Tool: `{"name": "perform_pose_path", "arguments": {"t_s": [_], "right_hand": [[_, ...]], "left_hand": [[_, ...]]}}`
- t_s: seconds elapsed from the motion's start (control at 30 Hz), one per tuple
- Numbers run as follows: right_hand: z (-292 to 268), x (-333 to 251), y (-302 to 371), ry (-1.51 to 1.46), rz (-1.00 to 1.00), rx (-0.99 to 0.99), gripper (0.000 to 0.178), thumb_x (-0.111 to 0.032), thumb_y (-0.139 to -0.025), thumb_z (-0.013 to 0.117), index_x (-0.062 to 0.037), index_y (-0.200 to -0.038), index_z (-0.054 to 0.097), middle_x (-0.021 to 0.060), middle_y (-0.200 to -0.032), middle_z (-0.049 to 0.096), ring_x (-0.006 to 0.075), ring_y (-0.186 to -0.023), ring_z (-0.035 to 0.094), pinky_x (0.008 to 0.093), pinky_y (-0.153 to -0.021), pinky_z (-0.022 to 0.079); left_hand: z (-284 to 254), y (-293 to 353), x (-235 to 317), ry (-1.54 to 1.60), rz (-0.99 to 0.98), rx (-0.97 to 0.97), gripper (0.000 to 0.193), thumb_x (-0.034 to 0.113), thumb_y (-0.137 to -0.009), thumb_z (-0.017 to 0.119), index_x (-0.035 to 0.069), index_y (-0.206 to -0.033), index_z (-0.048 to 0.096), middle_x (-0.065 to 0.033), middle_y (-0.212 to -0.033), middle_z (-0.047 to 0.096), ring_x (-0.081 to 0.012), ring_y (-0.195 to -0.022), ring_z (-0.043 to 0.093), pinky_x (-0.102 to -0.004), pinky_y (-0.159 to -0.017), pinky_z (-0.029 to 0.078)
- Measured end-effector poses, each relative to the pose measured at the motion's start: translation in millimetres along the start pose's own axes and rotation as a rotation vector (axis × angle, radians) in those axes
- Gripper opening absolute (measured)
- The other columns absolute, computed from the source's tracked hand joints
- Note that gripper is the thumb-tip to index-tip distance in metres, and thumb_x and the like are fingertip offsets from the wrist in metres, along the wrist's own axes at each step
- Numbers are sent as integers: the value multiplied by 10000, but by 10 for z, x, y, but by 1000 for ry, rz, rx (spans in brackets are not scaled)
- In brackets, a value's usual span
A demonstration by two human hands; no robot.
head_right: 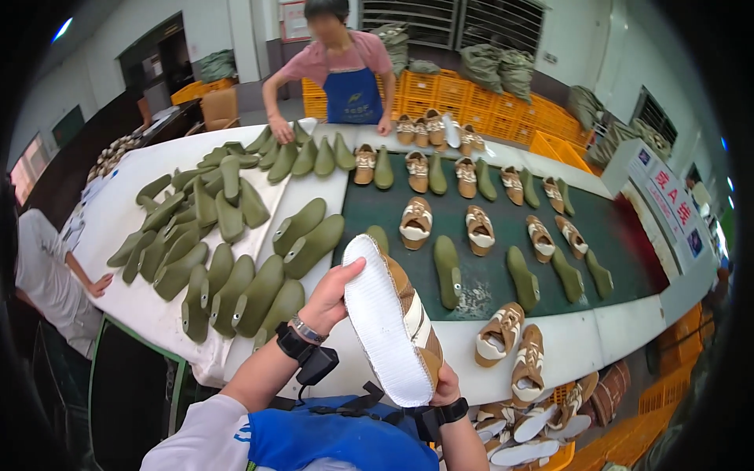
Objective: Organizes shoes and shoe lasts on a production table and in bins within a shoe factory.
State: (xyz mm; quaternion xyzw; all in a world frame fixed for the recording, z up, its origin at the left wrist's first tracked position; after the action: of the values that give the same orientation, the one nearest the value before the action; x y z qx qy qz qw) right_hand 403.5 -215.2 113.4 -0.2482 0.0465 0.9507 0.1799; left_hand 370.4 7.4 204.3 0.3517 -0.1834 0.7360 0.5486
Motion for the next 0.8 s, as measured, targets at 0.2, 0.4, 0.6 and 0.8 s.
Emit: {"name": "perform_pose_path", "arguments": {"t_s": [0.2, 0.4, 0.6, 0.8], "right_hand": [[501, 5, -321, 458, 152, -50, 447, -216, -741, 687, 72, -1055, 550, 66, -985, 617, 136, -873, 588, 268, -794, 456], [928, 247, -859, 1214, 362, -165, 206, -140, -799, 642, 0, -945, 595, -16, -836, 586, 49, -778, 507, 220, -699, 437], [737, 218, -1596, 1260, 520, -403, 296, -168, -796, 644, -5, -1024, 550, 18, -945, 574, 83, -863, 500, 248, -779, 421], [279, -154, -3082, 2040, 52, -103, 373, -232, -657, 681, -38, -961, 588, 173, -926, 622, 314, -878, 601, 376, -773, 470]], "left_hand": [[-751, 150, -83, -3, -1, 59, 411, 287, -882, 536, 0, -1169, 468, -102, -1073, 577, -189, -954, 572, -353, -836, 468], [-1307, 735, -290, -392, -181, 307, 529, 360, -858, 560, 92, -1277, 380, -53, -1136, 546, -156, -1038, 514, -348, -884, 419], [-1865, 1175, 134, -1175, 289, 572, 331, 241, -788, 630, 3, -1014, 587, -116, -933, 626, -268, -883, 595, -326, -827, 459], [-1960, 1320, 35, -1851, 425, 450, 380, 174, -717, 651, 37, -1051, 534, -196, -1127, 496, -356, -1037, 477, -404, -881, 416]]}}
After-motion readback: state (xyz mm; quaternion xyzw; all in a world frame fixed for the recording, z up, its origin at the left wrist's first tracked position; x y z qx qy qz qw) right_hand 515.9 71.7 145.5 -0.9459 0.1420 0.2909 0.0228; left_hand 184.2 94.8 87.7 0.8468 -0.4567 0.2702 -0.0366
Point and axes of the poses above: each hand's wrist, its own y-axis away from the middle knuckle, its own z-axis out of the palm, x = y × z, the point moved 6 cm from there along -y, towards the middle knuckle
